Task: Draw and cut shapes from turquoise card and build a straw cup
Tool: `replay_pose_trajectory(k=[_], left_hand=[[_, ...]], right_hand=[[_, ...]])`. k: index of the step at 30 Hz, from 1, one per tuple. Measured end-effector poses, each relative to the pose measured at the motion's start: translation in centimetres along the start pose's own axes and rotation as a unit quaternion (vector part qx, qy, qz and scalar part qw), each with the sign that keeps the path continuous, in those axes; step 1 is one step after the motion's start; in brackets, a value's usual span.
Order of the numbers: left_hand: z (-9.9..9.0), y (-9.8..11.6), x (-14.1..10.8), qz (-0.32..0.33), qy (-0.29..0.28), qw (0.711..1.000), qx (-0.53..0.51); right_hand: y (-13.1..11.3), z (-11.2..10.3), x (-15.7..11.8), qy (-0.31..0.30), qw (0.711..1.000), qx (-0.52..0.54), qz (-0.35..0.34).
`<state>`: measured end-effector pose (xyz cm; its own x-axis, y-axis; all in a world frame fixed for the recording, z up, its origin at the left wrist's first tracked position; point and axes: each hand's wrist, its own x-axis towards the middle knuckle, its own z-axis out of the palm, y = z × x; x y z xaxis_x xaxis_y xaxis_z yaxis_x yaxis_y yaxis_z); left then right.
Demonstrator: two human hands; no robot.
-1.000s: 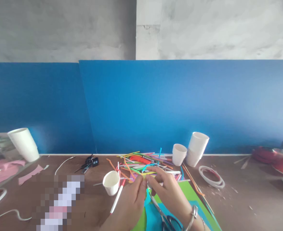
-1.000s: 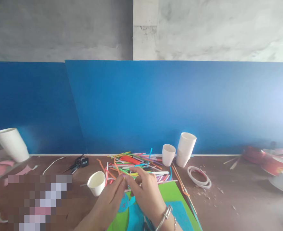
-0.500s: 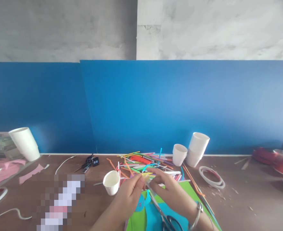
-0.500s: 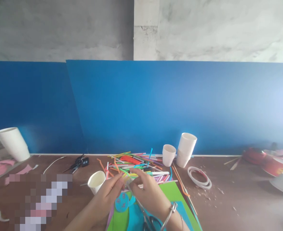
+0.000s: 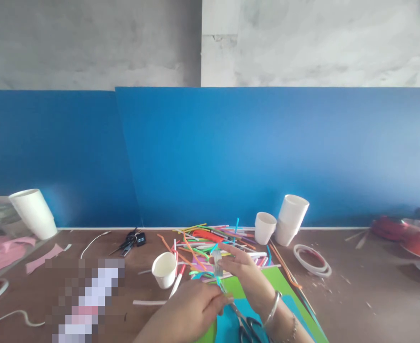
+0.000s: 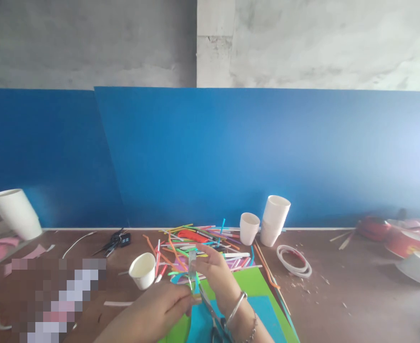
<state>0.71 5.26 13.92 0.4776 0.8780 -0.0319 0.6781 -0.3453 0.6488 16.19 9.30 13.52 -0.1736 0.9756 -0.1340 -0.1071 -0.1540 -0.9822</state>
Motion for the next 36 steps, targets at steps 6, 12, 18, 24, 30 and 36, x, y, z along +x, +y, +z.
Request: replay_pose_trajectory(k=[6,12,18,24,30,36], left_hand=[[0.8,-0.5,0.2,-0.041,-0.032,0.998,-0.021],[1.0,-1.0,0.4,-0.036,-0.048,0.998,-0.009],[0.7,-1.3,0.8,-0.032,-0.01,0.998,-0.057],[1.1,-2.9,1.3,-0.039,0.026,0.984,-0.174],[0.7,-3.5,1.8,-0.002,0.044,0.969,-0.245],[-0.2,-2.5,1.6,-0.045,0.159,0.986,-0.039]], right_hand=[[0.3,0.0,0.1,0.004,0.998,0.062,-0.019],[-0.7,0.1,-0.9,-0.038,0.996,0.074,-0.043],[-2.4,0.5,-2.4,-0.05,0.993,0.07,-0.079],[-2.6,0.6,-3.4,-0.097,0.99,0.04,-0.096],[-2.6,0.4,-4.0,-0.082,0.982,-0.108,-0.129],[-2.4,0.4,-4.2,-0.018,0.946,-0.28,-0.16]])
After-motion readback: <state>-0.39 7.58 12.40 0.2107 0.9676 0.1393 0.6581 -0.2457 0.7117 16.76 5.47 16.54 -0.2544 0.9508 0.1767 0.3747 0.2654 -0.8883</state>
